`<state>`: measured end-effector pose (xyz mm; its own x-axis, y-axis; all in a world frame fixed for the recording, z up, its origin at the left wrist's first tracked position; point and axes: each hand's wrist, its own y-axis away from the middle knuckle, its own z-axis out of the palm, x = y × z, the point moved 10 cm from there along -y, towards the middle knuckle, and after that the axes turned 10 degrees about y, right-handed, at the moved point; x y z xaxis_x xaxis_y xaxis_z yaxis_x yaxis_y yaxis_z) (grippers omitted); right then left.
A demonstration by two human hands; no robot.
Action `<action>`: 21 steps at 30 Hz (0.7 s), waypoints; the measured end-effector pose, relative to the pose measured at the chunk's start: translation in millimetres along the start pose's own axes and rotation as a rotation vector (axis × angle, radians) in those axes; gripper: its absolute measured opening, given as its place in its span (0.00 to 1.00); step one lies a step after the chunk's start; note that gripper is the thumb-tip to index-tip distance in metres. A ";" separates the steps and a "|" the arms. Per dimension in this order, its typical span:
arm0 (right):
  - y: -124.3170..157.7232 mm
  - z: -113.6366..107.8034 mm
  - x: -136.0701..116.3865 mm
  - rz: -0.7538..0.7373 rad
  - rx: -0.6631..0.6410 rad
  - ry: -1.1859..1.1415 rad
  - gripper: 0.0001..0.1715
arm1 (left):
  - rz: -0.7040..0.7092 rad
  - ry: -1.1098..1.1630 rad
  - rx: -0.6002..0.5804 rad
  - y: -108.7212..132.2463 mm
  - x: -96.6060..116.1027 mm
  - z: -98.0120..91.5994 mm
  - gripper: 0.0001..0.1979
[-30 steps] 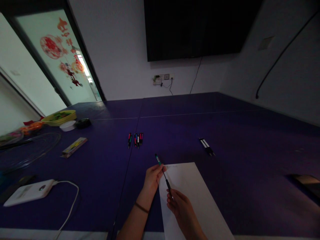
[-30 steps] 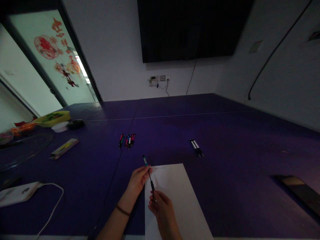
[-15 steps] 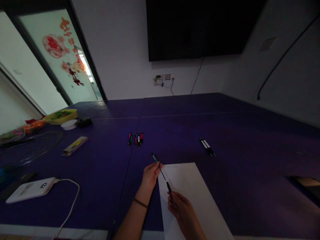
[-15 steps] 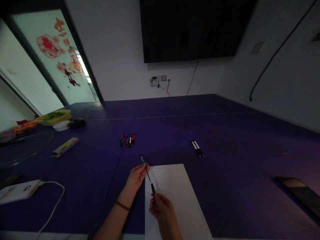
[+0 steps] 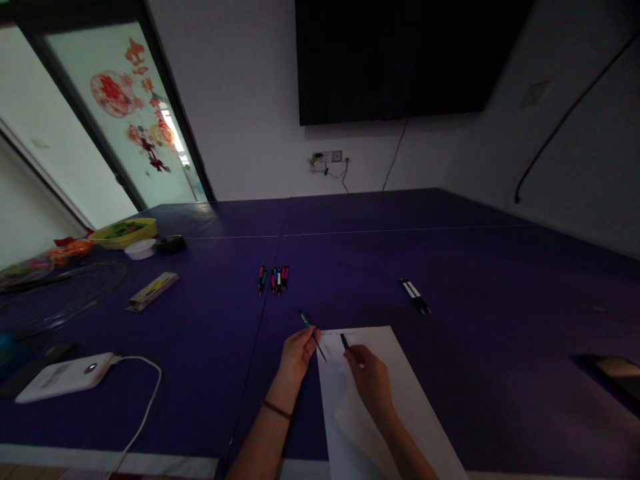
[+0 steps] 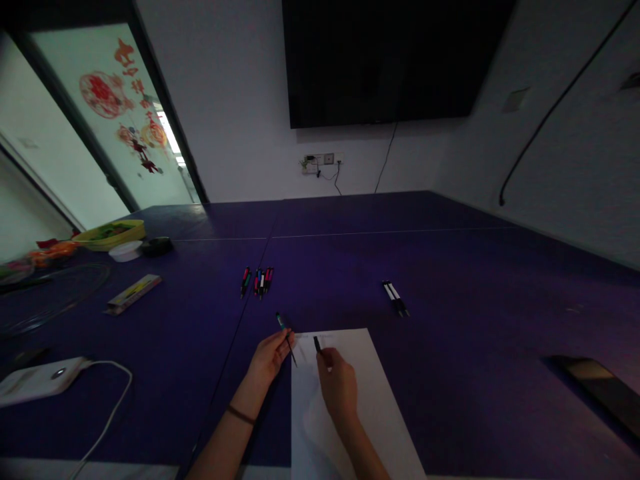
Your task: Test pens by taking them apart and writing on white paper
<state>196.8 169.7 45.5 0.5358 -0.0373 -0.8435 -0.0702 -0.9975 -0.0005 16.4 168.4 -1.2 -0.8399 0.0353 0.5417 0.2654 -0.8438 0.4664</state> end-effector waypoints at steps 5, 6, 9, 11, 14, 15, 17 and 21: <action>-36.1 -20.9 -10.2 -0.058 0.110 0.507 0.15 | -0.027 -0.016 -0.041 6.2 -5.6 2.8 0.04; -41.8 -24.9 -7.6 -0.051 0.122 0.575 0.16 | -0.028 -0.016 -0.055 7.7 -6.1 4.4 0.04; -53.7 -29.4 3.1 -0.045 0.108 0.713 0.17 | -0.030 -0.011 -0.078 11.4 -7.6 8.7 0.04; -57.3 -26.6 9.4 -0.044 0.075 0.771 0.17 | -0.038 -0.011 -0.072 12.6 -9.8 10.1 0.04; -57.7 -24.4 10.0 -0.025 0.059 0.804 0.17 | -0.058 -0.013 -0.063 13.0 -14.4 12.0 0.04; -56.4 -26.2 6.3 -0.019 0.067 0.795 0.16 | -0.061 -0.012 -0.063 12.9 -15.5 12.5 0.04; -49.7 -35.5 -7.7 -0.035 0.100 0.706 0.15 | -0.059 -0.018 -0.076 12.5 -16.4 14.1 0.04; -11.8 -78.8 -34.7 -0.124 0.179 0.157 0.16 | -0.040 -0.025 -0.130 11.6 -13.0 17.8 0.03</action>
<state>245.3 178.0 117.0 0.6728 0.0614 -0.7373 -0.1362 -0.9692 -0.2050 38.8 167.7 9.7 -0.8360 0.0820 0.5425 0.1670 -0.9039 0.3939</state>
